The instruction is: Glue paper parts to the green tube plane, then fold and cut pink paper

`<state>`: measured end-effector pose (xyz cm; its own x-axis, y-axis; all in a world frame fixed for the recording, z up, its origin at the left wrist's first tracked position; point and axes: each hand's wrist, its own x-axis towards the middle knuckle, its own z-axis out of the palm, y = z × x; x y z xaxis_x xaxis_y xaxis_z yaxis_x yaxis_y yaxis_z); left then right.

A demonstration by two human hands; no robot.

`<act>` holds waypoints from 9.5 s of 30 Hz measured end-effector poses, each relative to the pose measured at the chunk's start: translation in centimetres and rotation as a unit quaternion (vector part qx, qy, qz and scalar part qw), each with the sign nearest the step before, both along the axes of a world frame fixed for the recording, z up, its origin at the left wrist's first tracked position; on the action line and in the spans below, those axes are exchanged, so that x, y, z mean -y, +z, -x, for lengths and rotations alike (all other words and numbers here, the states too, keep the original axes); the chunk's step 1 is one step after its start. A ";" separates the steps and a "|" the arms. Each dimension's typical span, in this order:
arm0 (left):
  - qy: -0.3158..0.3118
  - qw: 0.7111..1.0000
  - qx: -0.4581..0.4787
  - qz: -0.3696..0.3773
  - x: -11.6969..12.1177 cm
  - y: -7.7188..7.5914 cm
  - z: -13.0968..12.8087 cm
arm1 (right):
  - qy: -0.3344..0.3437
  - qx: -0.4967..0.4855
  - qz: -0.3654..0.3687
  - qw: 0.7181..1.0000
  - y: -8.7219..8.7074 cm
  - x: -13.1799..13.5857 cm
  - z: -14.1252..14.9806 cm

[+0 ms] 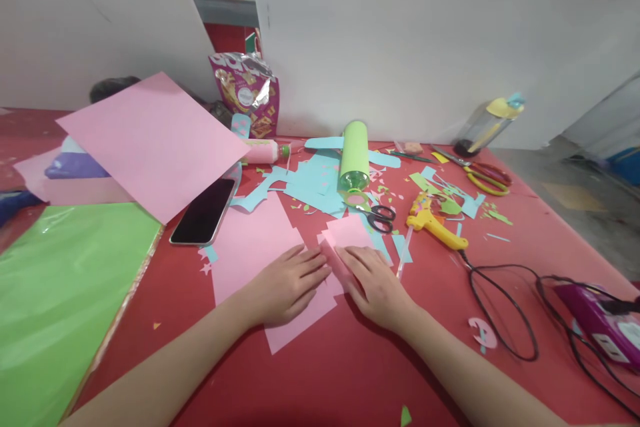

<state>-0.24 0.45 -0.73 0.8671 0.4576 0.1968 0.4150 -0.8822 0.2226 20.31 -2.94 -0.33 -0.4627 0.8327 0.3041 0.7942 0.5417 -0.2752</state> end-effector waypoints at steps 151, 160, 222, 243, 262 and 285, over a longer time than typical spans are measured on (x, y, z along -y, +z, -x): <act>-0.015 0.999 0.049 0.018 0.2 0.2 -0.4 | 0.137 0.082 0.001 0.987 -0.3 -2.0 -0.5; 0.025 0.998 -0.011 0.065 0.7 0.5 -0.6 | 0.093 0.116 -0.001 0.989 0.4 -1.5 0.1; 0.030 0.996 -0.057 0.063 1.1 1.5 -1.1 | -0.090 0.253 0.168 0.948 2.9 -1.5 3.2; 0.040 0.993 -0.073 0.080 1.3 1.9 -1.1 | -0.060 0.221 0.132 0.964 2.6 2.9 1.5; 0.037 0.995 -0.064 0.073 1.3 1.5 -1.1 | -0.069 0.174 0.191 0.964 3.1 5.4 0.9; 0.035 0.996 -0.064 0.050 1.4 1.5 -1.0 | -0.077 0.224 0.190 0.953 2.3 1.3 2.5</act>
